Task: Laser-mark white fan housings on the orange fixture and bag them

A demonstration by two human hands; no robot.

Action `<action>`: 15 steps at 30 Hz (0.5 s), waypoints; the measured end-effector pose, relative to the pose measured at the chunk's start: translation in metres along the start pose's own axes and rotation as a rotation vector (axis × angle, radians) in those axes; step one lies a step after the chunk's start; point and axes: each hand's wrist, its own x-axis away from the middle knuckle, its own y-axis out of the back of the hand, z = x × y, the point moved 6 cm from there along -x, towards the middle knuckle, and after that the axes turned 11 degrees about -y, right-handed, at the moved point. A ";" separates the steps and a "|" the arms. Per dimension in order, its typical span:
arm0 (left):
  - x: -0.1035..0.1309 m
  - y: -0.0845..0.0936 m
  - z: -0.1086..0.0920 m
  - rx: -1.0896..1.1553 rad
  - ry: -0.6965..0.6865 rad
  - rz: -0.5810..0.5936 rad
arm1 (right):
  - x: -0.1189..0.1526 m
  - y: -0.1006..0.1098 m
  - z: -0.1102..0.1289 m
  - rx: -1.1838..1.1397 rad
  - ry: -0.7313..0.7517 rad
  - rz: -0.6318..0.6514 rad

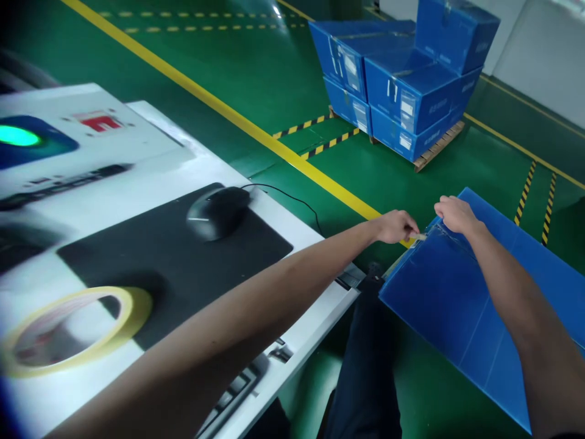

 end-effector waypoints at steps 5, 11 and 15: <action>0.045 -0.007 0.006 0.106 0.097 0.237 | 0.017 0.004 -0.006 -0.197 -0.084 -0.047; 0.084 0.017 -0.015 0.193 0.167 -0.205 | 0.100 0.008 0.020 -0.691 -0.207 -0.190; 0.087 -0.048 -0.081 0.661 0.027 -0.259 | 0.187 -0.003 0.072 -1.135 -0.203 -0.189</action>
